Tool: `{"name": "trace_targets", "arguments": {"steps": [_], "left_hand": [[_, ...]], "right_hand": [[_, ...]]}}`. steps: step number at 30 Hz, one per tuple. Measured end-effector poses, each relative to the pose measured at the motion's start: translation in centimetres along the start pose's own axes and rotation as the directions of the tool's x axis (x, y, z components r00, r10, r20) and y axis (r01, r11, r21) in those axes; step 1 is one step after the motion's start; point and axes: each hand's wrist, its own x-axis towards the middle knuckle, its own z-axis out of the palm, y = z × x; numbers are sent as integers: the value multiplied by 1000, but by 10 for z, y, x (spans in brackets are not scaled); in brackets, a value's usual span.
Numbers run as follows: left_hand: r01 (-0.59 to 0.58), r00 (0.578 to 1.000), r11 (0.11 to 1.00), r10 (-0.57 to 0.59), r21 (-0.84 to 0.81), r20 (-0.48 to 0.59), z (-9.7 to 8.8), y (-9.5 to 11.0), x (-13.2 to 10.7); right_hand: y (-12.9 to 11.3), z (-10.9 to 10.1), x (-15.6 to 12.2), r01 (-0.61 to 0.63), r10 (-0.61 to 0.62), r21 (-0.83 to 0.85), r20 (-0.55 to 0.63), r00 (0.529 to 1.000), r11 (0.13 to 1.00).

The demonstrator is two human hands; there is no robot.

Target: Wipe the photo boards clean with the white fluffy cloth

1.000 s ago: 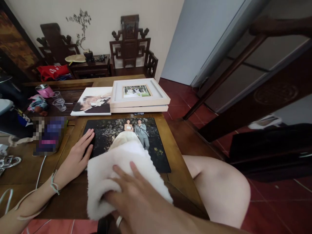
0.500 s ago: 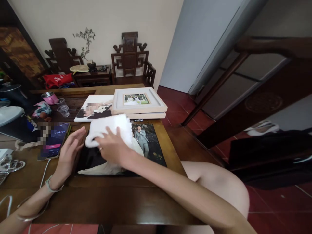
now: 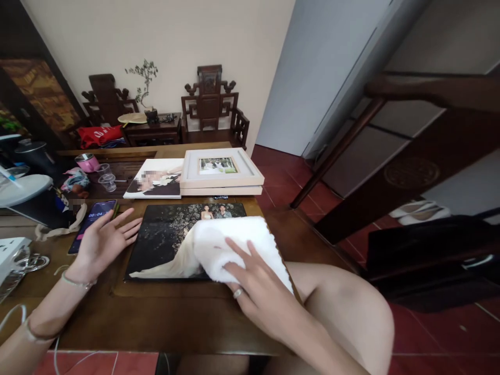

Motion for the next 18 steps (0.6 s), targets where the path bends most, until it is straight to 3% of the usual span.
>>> {"name": "trace_targets", "arguments": {"steps": [2, 5, 9, 12, 15, 18], "left_hand": [[74, 996, 996, -72, -56, 45, 2, 11, -7], [75, 993, 993, -65, -96, 101, 12, 24, -28], [-56, 988, 997, 62, -44, 140, 30, 33, -61], [-184, 977, 980, 174, 76, 122, 37, 31, -75], [-258, 965, 951, 244, 169, 98, 38, 26, -81], [-285, 958, 941, 272, 184, 96, 37, 22, -86]], "right_hand": [[-1, 5, 6, 24, -26, -38, -60, 998, 999], [-22, 8, 21, 130, -135, -43, -158, 978, 991], [-67, 5, 38, 300, -296, -21, -240, 924, 954], [-92, 4, 47, 339, -347, -77, -229, 909, 938], [-100, 8, 47, 328, -348, -123, -232, 908, 937], [-94, 8, 36, 324, -330, -73, -313, 891, 943]]}}
